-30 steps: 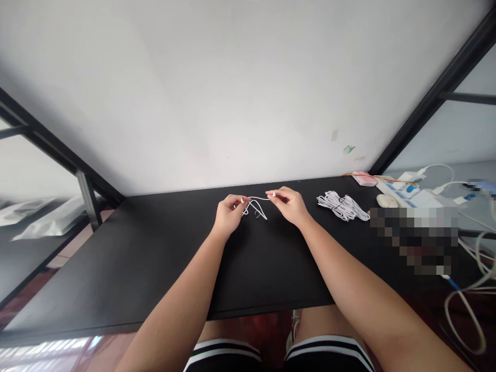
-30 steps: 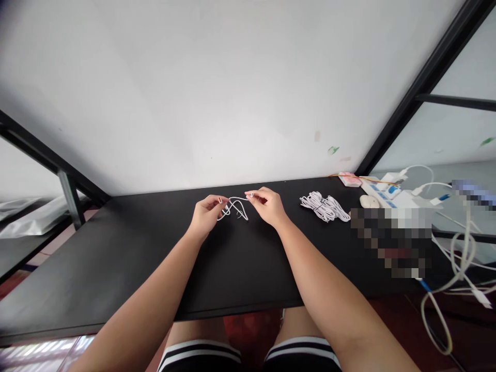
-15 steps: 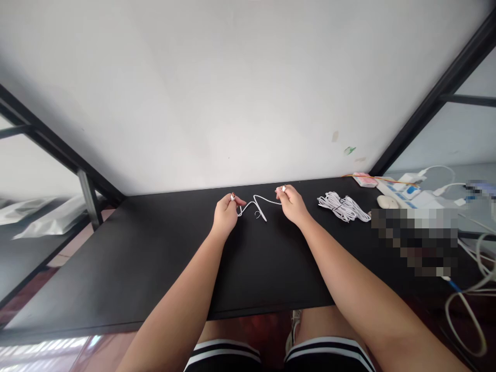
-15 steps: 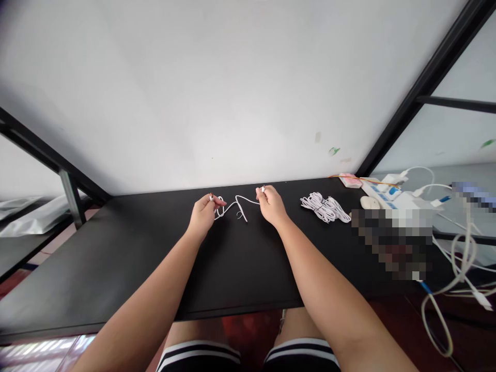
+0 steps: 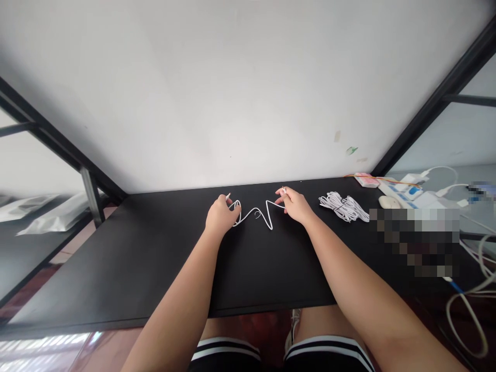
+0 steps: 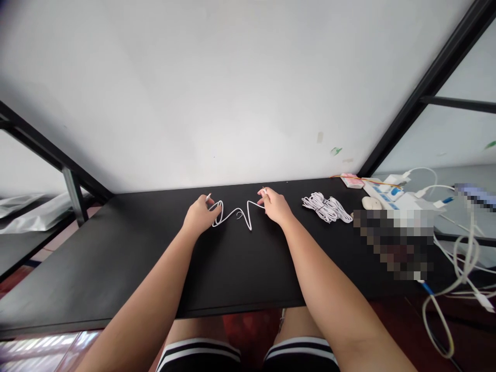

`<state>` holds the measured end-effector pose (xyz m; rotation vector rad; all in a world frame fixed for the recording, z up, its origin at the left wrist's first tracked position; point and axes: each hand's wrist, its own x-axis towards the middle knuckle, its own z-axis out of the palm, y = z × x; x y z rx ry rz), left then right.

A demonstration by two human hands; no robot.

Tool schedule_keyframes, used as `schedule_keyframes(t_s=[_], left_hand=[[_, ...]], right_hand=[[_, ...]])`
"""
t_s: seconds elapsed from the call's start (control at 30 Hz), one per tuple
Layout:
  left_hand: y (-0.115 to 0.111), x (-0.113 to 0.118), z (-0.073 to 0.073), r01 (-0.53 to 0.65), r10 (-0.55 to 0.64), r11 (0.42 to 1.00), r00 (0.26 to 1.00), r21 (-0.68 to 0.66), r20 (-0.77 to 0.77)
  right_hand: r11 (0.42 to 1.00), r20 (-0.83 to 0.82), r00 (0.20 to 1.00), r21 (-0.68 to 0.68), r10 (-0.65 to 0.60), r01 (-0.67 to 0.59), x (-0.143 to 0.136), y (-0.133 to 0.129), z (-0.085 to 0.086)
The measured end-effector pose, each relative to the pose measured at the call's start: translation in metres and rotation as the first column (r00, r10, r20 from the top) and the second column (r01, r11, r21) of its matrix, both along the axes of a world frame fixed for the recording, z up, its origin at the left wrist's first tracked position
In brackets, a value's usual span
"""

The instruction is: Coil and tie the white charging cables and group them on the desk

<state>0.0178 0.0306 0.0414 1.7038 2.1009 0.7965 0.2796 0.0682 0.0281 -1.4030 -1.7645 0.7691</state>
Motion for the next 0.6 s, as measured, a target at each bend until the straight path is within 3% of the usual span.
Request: schedule_keyframes(t_s=[0.2,0.4,0.6], left_hand=[[0.0048,-0.0092,-0.0079,0.061,-0.080,0.992,0.982,-0.111,-0.168],[0.0050,-0.0090,-0.0053,0.068,-0.094,0.986,0.981,-0.151,-0.172],[0.0059,-0.0085,-0.0079,0.081,-0.097,0.992,0.981,-0.101,-0.168]], right_hand=[[0.999,0.085,0.996,-0.036,0.022,-0.019,0.0009,-0.0019,0.0022],[0.992,-0.041,0.992,-0.018,0.121,-0.121,-0.0030,-0.0077,0.0056],[0.999,-0.167,0.985,-0.008,0.048,-0.050,-0.0040,-0.0053,0.0050]])
